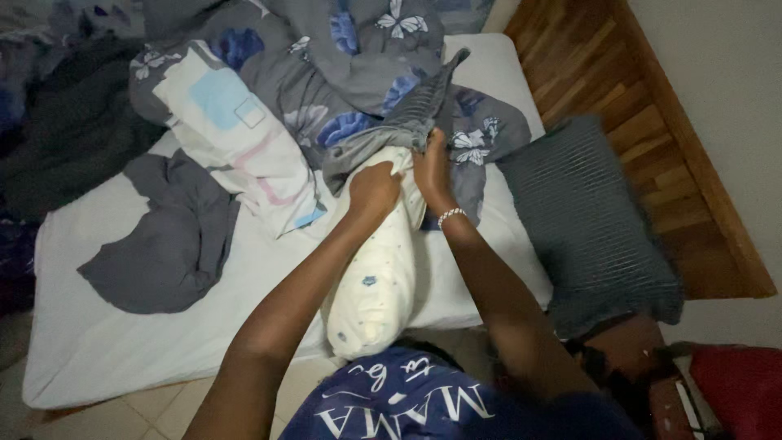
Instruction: The person inserts a pillow into a gray pillowcase on a bed. They repeatedly adjust the pillow and case, pulling the fabric over the corners and smoothing the surface until the pillow is fully enclosed.
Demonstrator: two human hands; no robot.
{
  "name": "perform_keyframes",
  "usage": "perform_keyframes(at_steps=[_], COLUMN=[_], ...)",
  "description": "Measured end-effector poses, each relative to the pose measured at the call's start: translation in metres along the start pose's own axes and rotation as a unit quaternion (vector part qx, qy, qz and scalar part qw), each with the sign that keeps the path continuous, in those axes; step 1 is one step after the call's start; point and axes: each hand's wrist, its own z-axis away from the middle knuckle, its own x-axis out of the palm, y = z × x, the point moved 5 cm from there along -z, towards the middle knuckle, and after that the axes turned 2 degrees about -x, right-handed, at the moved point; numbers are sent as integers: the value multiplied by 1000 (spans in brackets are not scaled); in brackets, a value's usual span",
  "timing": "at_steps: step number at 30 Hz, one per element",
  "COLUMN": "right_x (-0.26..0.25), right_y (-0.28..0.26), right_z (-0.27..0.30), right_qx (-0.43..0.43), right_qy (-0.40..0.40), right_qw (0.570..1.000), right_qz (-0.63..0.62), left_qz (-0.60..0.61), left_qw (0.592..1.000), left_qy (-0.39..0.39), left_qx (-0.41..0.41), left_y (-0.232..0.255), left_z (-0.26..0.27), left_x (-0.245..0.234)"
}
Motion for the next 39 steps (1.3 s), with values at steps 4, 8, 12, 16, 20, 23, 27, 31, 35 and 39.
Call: perform_keyframes(at_steps=[4, 8, 12, 16, 20, 23, 27, 31, 35, 39], right_x=[-31, -41, -27, -1, -6, -19, -27, -28, -25, -25], right_y=[-7, 29, 59, 90, 79, 60, 43, 35, 41, 42], right_z=[-14, 9, 31, 70, 77, 76, 81, 88, 96, 99], right_qx=[90, 203, 39, 35, 24, 13, -18, -14, 83, 139], right_qy=[-89, -145, -65, -131, -109, -91, -111, -80, -117, -130], right_qw=[991, 965, 997, 990, 994, 996, 994, 997, 989, 979], right_qz=[44, 79, 21, 39, -6, 16, 1, 11, -37, -66], left_qz=[28, 26, 25, 54, 173, 134, 50, -148, -156, -91], left_qw=[999, 995, 992, 995, 982, 990, 965, 937, 906, 935], left_qy=[-8, -63, -83, -56, -60, -7, -22, -159, -197, -197], left_qx=[-15, -71, -87, -65, -34, 43, 258, 274, 342, 280], left_y=[26, 38, 45, 29, -3, -17, -1, 0, -4, -19], left_z=[-11, 3, 27, 30, 18, -8, -67, -90, -88, -82], left_x=[34, 76, 100, 104, 88, 70, 72, 102, 103, 98])
